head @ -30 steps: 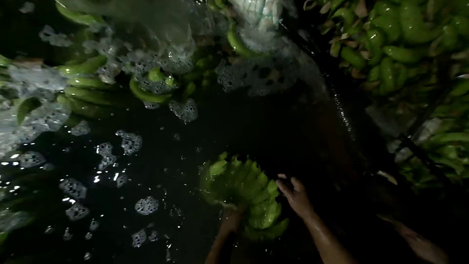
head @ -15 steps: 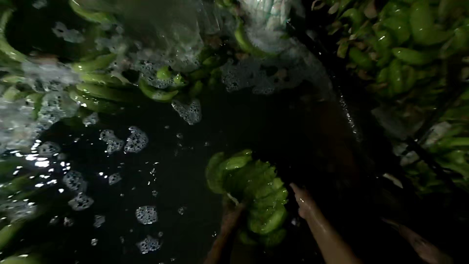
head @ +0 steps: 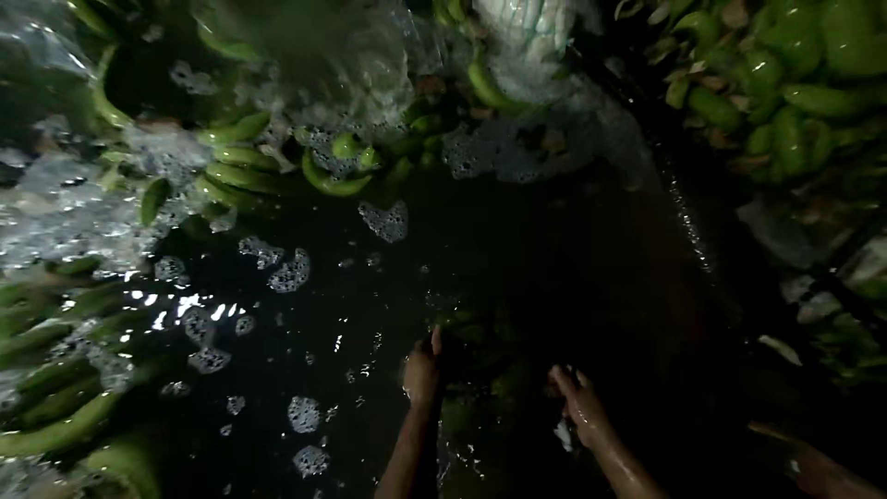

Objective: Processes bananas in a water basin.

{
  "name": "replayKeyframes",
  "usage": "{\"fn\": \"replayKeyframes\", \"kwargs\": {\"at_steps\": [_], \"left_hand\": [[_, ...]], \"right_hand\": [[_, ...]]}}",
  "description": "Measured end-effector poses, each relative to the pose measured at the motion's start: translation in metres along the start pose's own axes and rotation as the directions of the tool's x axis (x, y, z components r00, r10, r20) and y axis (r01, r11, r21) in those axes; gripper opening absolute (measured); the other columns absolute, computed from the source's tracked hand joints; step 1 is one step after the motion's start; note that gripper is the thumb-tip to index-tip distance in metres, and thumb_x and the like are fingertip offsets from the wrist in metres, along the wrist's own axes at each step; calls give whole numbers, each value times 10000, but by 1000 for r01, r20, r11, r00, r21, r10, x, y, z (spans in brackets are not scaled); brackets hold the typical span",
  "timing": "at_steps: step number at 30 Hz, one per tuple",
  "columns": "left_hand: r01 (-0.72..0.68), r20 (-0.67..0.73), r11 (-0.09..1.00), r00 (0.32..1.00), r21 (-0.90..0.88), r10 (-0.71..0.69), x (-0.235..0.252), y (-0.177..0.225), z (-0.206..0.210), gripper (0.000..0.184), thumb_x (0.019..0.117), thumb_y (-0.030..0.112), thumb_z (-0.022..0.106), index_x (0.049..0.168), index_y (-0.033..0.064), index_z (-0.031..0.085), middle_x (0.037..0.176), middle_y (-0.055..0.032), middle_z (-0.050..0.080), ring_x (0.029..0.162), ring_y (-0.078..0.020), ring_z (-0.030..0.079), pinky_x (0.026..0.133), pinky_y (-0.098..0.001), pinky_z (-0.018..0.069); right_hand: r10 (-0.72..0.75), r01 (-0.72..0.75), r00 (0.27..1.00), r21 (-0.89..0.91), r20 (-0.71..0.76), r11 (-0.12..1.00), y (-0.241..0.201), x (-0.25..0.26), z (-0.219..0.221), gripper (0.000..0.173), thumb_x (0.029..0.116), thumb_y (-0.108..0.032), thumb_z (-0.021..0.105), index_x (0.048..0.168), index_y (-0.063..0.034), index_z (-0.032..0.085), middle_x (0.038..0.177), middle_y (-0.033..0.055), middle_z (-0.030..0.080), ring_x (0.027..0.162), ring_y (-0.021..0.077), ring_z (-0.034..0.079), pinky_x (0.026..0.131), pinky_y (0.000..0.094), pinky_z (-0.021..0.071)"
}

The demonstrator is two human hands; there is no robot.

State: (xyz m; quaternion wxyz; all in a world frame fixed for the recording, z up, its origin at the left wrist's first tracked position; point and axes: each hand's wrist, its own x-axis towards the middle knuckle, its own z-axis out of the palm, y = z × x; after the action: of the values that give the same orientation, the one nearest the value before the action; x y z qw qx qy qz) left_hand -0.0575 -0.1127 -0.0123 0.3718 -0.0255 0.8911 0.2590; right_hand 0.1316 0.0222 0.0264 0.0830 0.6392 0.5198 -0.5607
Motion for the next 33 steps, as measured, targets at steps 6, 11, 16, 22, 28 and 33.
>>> {"fn": "replayKeyframes", "kwargs": {"at_steps": [6, 11, 16, 22, 28, 33], "left_hand": [[-115, 249, 991, 964, 63, 96, 29, -14, -16, 462, 1109, 188, 417, 1520, -25, 413, 1490, -307, 476, 1386, -445, 467, 1153, -565, 344], [-241, 453, 970, 866, 7, 212, 44, -29, -35, 473, 1070, 77, 466, 1522, -39, 386, 1494, -257, 482, 1382, -310, 483, 1165, -406, 364], [-200, 288, 979, 941, 49, 178, 48, -29, -29, 397, 1089, 184, 466, 1419, -29, 525, 1396, -252, 567, 1300, -350, 547, 1110, -506, 413], [-358, -310, 833, 920, -422, 238, 26, -48, -29, 421, 1032, 162, 560, 1361, -96, 510, 1286, -239, 609, 1133, -212, 623, 984, -362, 515], [-144, -282, 945, 958, -294, 58, -52, -115, -5, 401, 1036, 141, 552, 1331, -130, 542, 1267, -326, 615, 1183, -402, 610, 1038, -538, 465], [2, -145, 942, 988, -335, -54, -77, -150, 7, 354, 1043, 163, 548, 1223, -136, 602, 1119, -300, 656, 1017, -348, 645, 934, -524, 508]], "right_hand": [[-29, 27, 999, -65, -42, 998, 0, 8, 9, 446, 1107, -260, 458, 1468, 1, 482, 1368, 236, 578, 1149, 293, 604, 954, 450, 497], [-106, 108, 992, 21, -75, 994, 8, 0, 24, 480, 1101, -157, 441, 1533, 27, 338, 1436, 259, 496, 1168, 305, 586, 901, 438, 527], [-222, 221, 975, -58, -17, 974, 21, -22, 16, 404, 1100, -152, 421, 1416, 99, 400, 1183, 229, 606, 937, 206, 659, 795, 338, 562], [-417, 402, 908, -214, -28, 890, -8, 0, -33, 351, 1069, -143, 507, 1291, 122, 572, 1206, 256, 650, 1078, 258, 652, 960, 387, 530], [-256, 303, 951, -339, 176, 891, -52, 45, -10, 445, 1097, -223, 487, 1442, 56, 483, 1378, 264, 568, 1233, 312, 587, 1051, 446, 469], [-101, 145, 982, -297, 159, 944, -26, 49, 4, 398, 1065, -151, 551, 1375, 98, 517, 1331, 278, 578, 1208, 324, 576, 1044, 450, 454]]}}
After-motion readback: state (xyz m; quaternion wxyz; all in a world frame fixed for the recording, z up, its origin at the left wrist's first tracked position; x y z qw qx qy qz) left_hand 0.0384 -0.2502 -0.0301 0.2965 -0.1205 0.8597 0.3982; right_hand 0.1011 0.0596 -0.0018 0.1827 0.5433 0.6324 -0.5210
